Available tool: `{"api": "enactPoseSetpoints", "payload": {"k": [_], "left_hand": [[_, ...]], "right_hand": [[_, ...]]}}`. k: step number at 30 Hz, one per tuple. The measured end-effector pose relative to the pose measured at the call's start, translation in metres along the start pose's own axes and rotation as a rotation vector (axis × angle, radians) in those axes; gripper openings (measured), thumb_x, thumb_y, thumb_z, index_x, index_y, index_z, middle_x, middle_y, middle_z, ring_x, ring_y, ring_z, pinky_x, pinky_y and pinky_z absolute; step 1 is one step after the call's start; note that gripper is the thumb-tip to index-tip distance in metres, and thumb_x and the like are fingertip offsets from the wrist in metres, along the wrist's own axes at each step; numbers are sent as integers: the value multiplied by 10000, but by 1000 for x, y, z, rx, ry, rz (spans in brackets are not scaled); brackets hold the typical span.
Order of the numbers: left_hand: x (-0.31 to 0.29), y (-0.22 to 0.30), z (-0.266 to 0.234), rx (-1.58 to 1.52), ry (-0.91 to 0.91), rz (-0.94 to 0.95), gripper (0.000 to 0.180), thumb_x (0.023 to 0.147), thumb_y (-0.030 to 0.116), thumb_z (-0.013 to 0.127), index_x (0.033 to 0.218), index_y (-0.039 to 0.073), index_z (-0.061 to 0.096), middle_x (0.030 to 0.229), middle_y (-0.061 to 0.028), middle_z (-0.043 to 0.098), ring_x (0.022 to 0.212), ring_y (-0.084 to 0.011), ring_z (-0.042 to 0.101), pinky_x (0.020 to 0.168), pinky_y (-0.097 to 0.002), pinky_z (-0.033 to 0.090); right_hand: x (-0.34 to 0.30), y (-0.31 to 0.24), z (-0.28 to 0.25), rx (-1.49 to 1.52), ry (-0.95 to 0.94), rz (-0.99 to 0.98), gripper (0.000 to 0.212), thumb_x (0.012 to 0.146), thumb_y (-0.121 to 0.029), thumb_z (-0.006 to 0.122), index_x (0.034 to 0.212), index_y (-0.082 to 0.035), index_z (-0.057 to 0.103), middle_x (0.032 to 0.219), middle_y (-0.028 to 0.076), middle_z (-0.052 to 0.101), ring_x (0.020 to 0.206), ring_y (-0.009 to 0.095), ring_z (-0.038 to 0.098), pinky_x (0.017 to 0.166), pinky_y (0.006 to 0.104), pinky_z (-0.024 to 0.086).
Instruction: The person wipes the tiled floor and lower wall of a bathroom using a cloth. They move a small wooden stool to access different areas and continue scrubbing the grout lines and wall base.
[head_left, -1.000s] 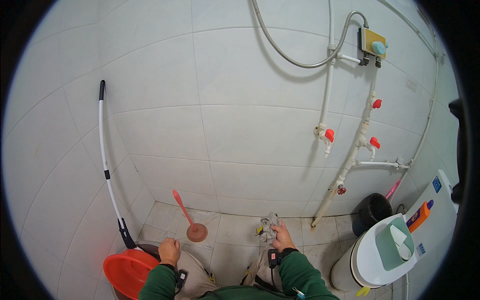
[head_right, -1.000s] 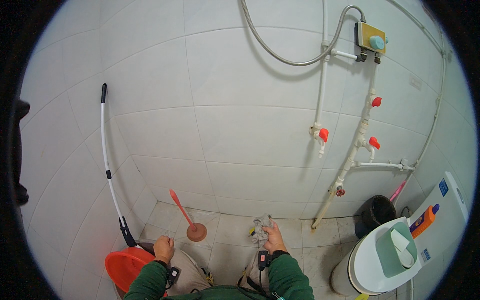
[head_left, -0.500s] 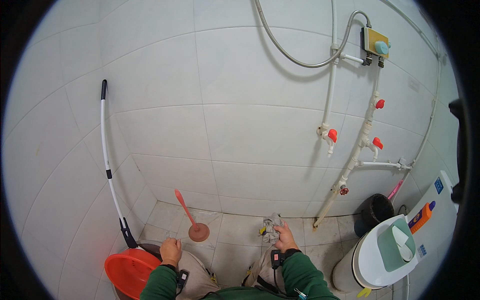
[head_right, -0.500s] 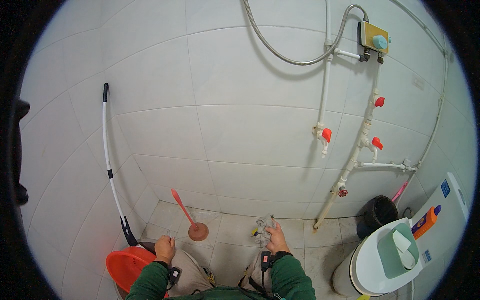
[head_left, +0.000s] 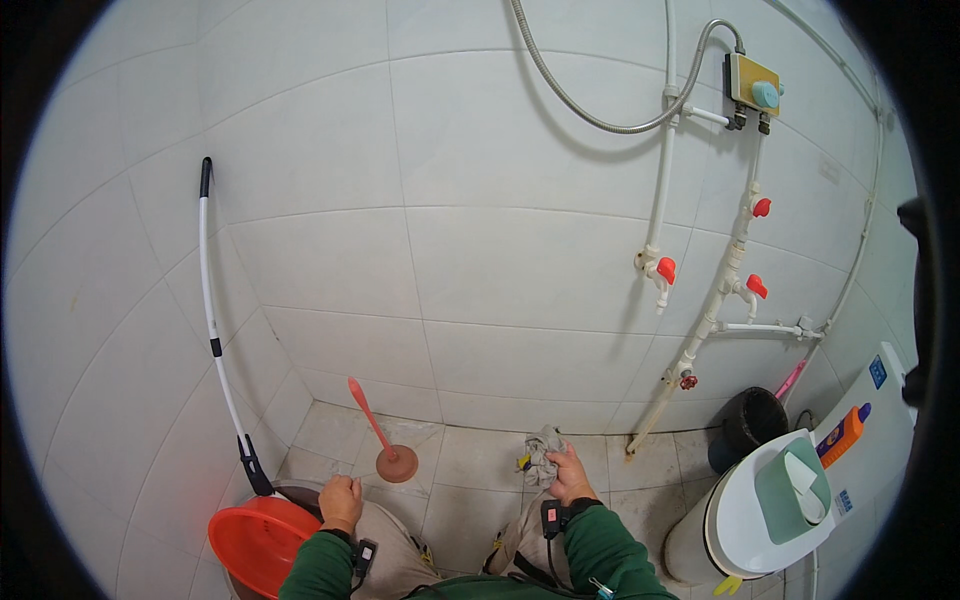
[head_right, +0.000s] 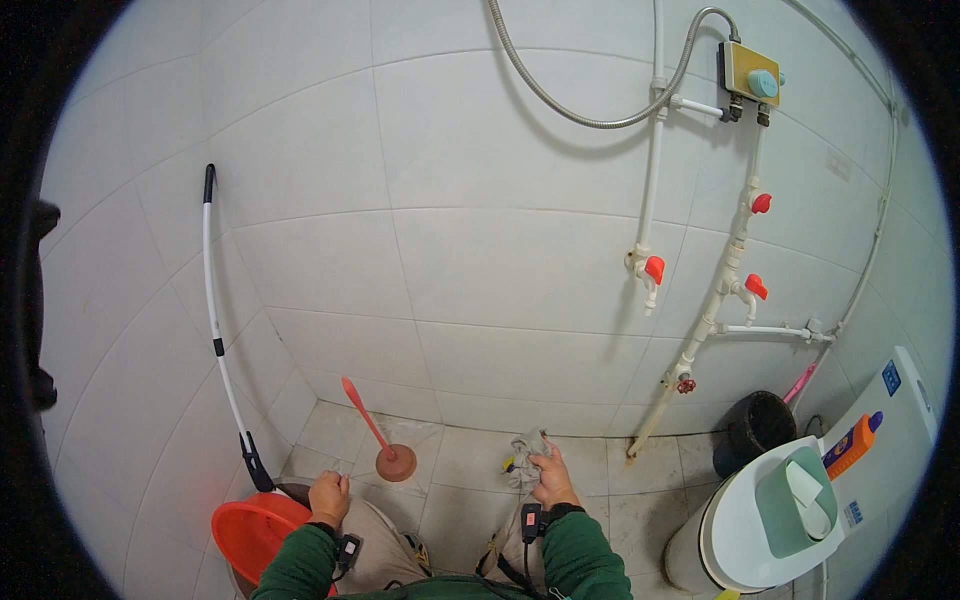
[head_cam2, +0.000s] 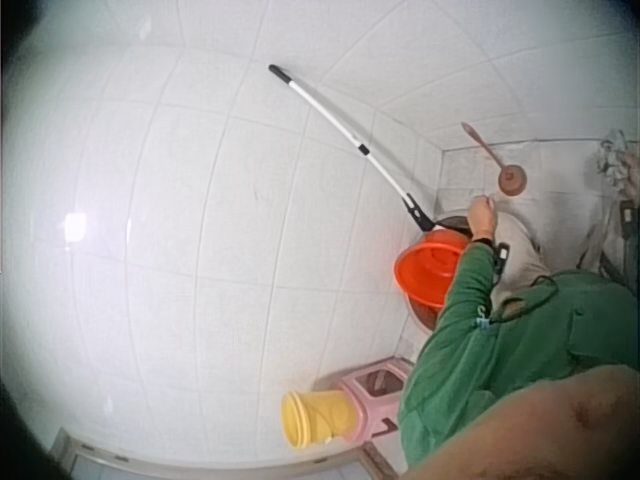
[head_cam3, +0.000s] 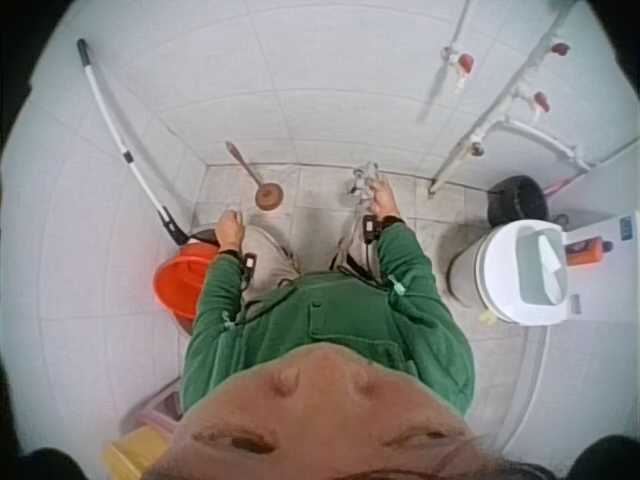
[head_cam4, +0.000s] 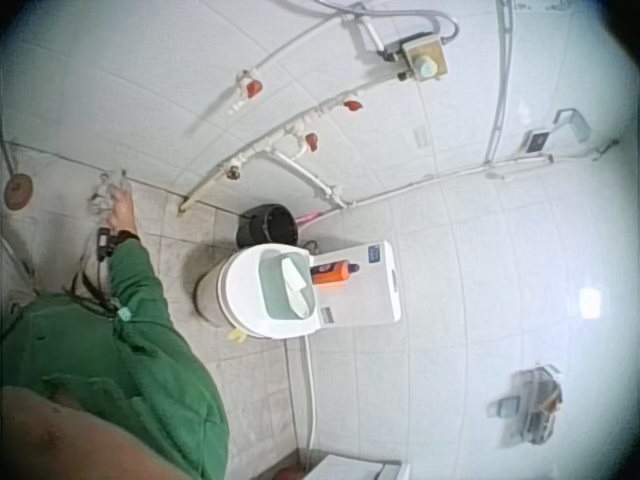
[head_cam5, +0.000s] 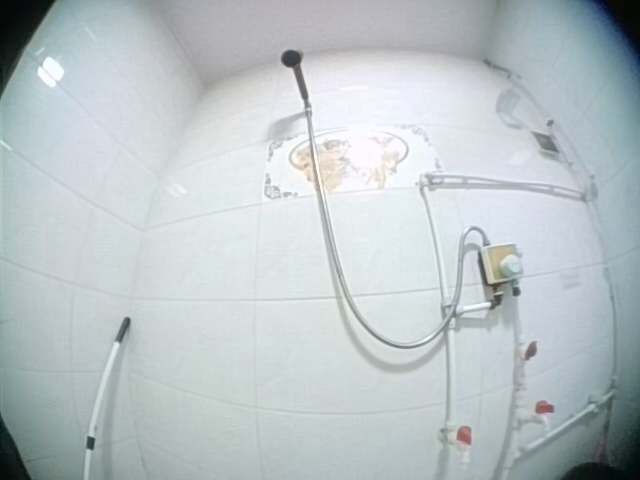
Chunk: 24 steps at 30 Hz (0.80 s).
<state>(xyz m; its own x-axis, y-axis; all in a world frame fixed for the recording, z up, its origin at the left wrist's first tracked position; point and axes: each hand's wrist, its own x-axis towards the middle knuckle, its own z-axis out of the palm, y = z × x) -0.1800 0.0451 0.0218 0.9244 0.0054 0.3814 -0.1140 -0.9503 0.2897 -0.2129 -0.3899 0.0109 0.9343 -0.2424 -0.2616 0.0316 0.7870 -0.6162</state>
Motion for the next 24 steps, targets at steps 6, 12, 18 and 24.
{"api": "enactPoseSetpoints", "payload": {"k": [6, 12, 18, 24], "left_hand": [[0, -3, 3, 10, -3, 3, 286, 863, 281, 595, 697, 49, 587, 771, -146, 582, 750, -366, 588, 650, -480, 466], [0, -5, 7, -6, 14, 31, 297, 865, 287, 595, 687, 50, 577, 774, -145, 582, 751, -364, 586, 652, -475, 464], [0, -4, 5, -18, 16, 21, 296, 848, 293, 621, 686, 49, 577, 771, -139, 584, 753, -360, 586, 651, -471, 463], [0, -2, 3, -14, 8, 9, 289, 829, 291, 644, 684, 49, 579, 771, -135, 586, 761, -357, 588, 654, -469, 466]], "right_hand": [[-4, -2, 7, -9, -27, 20, 538, 808, 91, 487, 1303, -107, 414, 1157, 155, 577, 1012, 317, 610, 810, 498, 554], [-5, 0, 12, -10, -52, 26, 537, 812, 89, 499, 1309, -94, 410, 1157, 163, 581, 1010, 321, 613, 803, 496, 554], [1, 8, 9, 4, -65, 5, 537, 811, 88, 515, 1305, -99, 418, 1119, 150, 588, 967, 302, 622, 789, 480, 558], [4, 11, 8, -31, -50, 39, 514, 807, 78, 533, 1275, -109, 432, 1101, 143, 598, 964, 308, 625, 807, 479, 547]]}}
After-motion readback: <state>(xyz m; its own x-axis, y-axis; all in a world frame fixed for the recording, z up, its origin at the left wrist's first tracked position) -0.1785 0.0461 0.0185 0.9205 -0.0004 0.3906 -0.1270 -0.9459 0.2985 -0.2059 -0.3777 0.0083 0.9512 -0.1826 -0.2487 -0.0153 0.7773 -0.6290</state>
